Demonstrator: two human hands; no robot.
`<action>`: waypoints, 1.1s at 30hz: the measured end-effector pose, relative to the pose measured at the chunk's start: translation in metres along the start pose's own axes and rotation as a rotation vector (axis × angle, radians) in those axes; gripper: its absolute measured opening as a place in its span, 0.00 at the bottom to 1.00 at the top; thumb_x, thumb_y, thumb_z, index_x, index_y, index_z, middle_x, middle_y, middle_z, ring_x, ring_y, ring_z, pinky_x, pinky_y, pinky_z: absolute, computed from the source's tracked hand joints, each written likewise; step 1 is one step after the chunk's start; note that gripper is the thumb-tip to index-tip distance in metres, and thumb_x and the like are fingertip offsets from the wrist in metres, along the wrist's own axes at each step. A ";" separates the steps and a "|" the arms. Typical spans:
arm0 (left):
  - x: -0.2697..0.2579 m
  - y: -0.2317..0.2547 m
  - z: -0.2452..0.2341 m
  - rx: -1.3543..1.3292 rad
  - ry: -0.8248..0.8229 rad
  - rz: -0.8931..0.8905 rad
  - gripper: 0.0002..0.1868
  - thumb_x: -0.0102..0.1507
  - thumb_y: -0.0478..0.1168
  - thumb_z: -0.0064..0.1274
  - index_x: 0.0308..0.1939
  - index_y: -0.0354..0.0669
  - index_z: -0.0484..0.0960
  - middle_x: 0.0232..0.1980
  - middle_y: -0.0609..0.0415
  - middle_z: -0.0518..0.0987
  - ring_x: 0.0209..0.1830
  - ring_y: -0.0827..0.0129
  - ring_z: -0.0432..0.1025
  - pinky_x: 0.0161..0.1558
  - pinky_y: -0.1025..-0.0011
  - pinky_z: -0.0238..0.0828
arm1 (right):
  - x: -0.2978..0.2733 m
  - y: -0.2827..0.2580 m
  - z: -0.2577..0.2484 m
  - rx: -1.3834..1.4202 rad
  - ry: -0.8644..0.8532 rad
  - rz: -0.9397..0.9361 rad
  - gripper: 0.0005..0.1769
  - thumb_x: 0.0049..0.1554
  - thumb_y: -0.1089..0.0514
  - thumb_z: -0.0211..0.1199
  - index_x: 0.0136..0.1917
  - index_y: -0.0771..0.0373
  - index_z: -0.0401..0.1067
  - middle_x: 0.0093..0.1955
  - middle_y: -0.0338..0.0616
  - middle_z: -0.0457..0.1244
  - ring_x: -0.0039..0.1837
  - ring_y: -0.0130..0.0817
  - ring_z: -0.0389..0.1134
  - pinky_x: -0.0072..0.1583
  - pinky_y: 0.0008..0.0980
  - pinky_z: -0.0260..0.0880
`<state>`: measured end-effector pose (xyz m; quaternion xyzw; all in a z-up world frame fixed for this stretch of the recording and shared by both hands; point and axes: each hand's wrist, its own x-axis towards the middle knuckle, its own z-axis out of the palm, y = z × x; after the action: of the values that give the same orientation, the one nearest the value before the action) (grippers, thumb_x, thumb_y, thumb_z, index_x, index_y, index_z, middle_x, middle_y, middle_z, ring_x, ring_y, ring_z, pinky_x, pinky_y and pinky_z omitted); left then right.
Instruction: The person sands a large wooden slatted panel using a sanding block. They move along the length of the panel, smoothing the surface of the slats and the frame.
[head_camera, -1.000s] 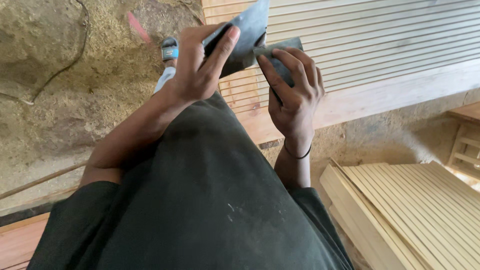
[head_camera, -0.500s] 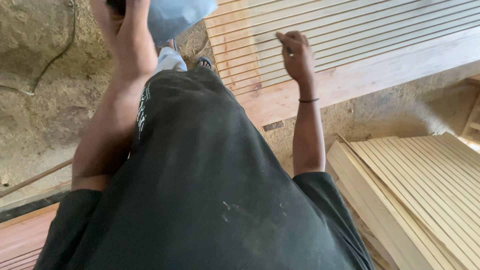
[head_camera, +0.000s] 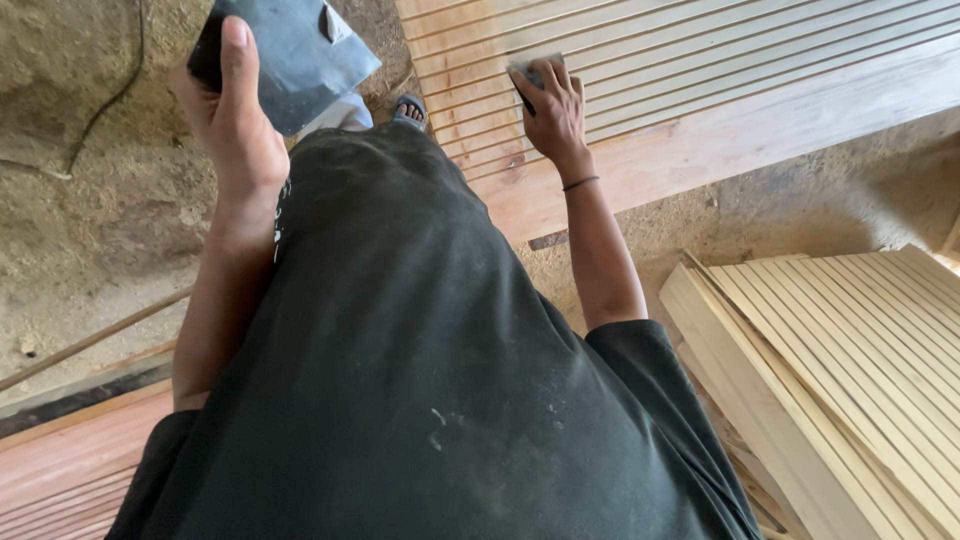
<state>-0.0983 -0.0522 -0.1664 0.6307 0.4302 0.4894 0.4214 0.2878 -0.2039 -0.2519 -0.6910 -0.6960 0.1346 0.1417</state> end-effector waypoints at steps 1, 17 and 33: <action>0.000 -0.001 -0.002 0.188 -0.039 0.165 0.17 0.83 0.40 0.46 0.62 0.22 0.73 0.58 0.48 0.66 0.55 0.68 0.67 0.57 0.69 0.66 | 0.001 0.000 0.004 -0.018 0.012 -0.008 0.30 0.53 0.64 0.68 0.68 0.52 0.75 0.63 0.43 0.62 0.67 0.44 0.62 0.58 0.46 0.61; 0.021 0.039 0.018 -0.349 -0.076 -0.236 0.17 0.79 0.47 0.45 0.44 0.36 0.72 0.42 0.61 0.71 0.41 0.76 0.65 0.43 0.68 0.61 | 0.010 -0.002 0.014 -0.042 0.036 0.010 0.29 0.52 0.63 0.69 0.67 0.53 0.74 0.64 0.43 0.62 0.68 0.46 0.61 0.58 0.48 0.61; 0.026 0.043 0.027 -0.365 -0.169 -0.219 0.25 0.83 0.42 0.45 0.31 0.40 0.63 0.29 0.63 0.58 0.27 0.78 0.49 0.34 0.71 0.43 | 0.006 0.005 0.016 -0.051 -0.040 0.005 0.28 0.53 0.62 0.69 0.67 0.54 0.75 0.66 0.45 0.62 0.70 0.46 0.59 0.60 0.48 0.60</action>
<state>-0.0620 -0.0420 -0.1237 0.5324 0.3636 0.4558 0.6137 0.2861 -0.1982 -0.2684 -0.6932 -0.7002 0.1308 0.1098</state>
